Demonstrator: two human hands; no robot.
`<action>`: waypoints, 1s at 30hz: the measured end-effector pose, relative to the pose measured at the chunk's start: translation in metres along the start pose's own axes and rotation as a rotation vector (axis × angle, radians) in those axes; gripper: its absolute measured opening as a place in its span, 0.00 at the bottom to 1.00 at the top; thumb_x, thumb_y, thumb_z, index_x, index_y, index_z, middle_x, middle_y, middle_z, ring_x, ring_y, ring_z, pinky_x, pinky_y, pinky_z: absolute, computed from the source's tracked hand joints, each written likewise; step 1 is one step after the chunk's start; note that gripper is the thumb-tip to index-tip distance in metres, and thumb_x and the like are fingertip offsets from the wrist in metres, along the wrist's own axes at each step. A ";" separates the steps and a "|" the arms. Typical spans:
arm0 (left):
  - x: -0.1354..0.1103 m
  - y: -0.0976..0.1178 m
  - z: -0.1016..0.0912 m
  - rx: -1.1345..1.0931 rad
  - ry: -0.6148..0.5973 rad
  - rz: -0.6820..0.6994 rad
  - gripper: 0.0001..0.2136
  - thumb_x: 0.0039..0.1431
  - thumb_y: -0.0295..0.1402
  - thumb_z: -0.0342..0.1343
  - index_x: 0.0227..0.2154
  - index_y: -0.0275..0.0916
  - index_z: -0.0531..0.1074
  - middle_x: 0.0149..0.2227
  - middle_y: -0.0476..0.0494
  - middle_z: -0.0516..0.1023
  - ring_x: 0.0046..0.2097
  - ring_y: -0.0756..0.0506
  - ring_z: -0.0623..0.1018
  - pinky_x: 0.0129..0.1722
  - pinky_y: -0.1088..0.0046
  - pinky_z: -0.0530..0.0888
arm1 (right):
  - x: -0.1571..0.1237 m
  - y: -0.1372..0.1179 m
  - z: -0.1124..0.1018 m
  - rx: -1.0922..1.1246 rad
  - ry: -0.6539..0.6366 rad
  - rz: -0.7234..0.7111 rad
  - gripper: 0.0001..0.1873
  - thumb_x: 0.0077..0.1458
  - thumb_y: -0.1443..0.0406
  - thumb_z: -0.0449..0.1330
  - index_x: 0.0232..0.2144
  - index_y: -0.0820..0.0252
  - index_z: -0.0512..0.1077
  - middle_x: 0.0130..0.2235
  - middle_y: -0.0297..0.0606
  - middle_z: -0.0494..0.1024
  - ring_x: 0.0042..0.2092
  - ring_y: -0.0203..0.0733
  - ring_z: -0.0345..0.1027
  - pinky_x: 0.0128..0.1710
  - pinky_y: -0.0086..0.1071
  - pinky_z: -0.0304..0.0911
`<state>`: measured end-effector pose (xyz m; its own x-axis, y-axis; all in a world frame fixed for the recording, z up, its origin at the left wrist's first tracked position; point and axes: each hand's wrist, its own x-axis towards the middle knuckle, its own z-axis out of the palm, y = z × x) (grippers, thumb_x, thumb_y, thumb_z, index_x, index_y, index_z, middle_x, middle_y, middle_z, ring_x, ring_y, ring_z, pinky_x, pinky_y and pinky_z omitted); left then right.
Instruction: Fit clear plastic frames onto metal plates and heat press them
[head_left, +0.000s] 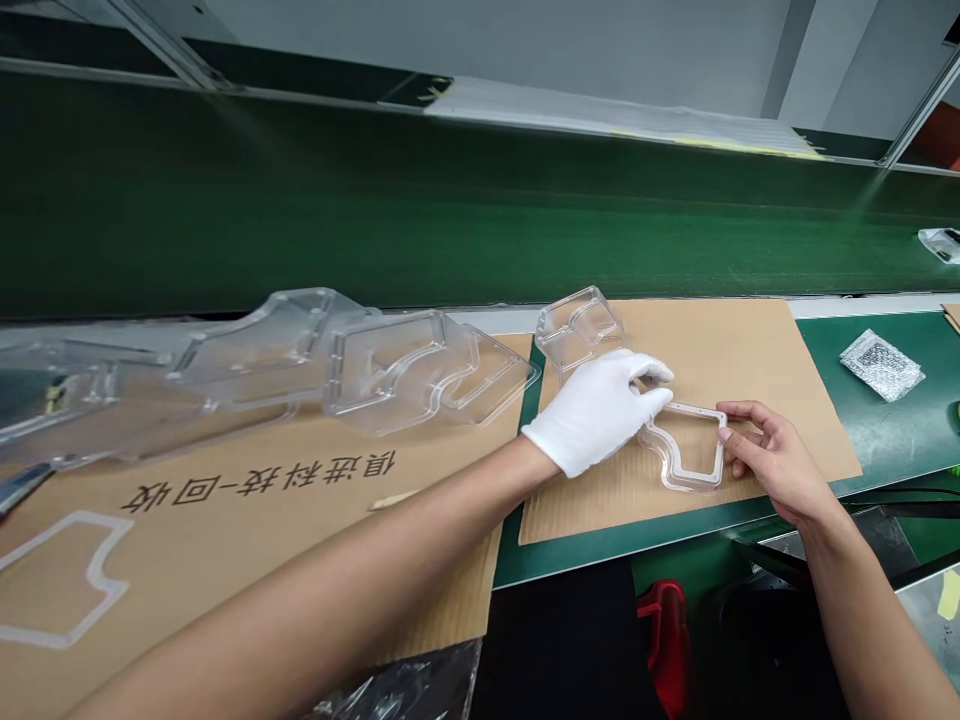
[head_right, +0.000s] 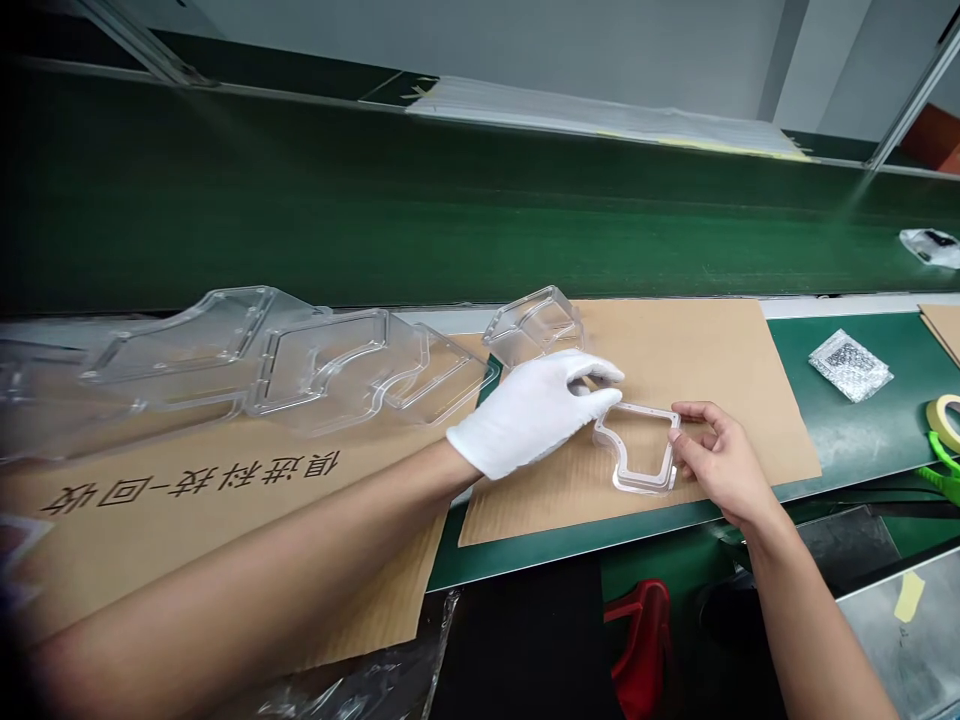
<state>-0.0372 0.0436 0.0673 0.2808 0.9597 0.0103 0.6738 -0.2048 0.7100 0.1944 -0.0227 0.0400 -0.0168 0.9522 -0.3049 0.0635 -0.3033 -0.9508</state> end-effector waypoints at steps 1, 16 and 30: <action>0.000 -0.002 0.001 0.008 0.011 0.003 0.11 0.62 0.34 0.60 0.44 0.41 0.83 0.47 0.45 0.85 0.46 0.41 0.82 0.56 0.64 0.76 | 0.001 -0.001 0.000 -0.008 0.006 -0.002 0.34 0.51 0.47 0.75 0.53 0.59 0.77 0.32 0.34 0.77 0.31 0.38 0.69 0.30 0.33 0.67; -0.002 -0.008 0.009 -0.089 -0.113 0.007 0.13 0.66 0.38 0.52 0.33 0.41 0.80 0.37 0.46 0.84 0.41 0.42 0.80 0.45 0.65 0.72 | 0.021 0.001 0.004 -0.285 0.123 -0.139 0.21 0.55 0.46 0.69 0.38 0.57 0.80 0.29 0.34 0.75 0.29 0.39 0.62 0.30 0.34 0.58; -0.010 -0.017 0.005 -0.204 -0.253 -0.067 0.14 0.62 0.41 0.59 0.44 0.40 0.80 0.39 0.46 0.86 0.40 0.41 0.84 0.43 0.65 0.77 | 0.018 -0.009 0.017 -0.568 0.060 -0.238 0.21 0.58 0.47 0.66 0.47 0.52 0.78 0.52 0.42 0.83 0.55 0.56 0.75 0.57 0.50 0.67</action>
<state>-0.0482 0.0366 0.0514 0.4184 0.8864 -0.1983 0.5530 -0.0754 0.8298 0.1763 -0.0039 0.0419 -0.0412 0.9968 -0.0684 0.5862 -0.0313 -0.8096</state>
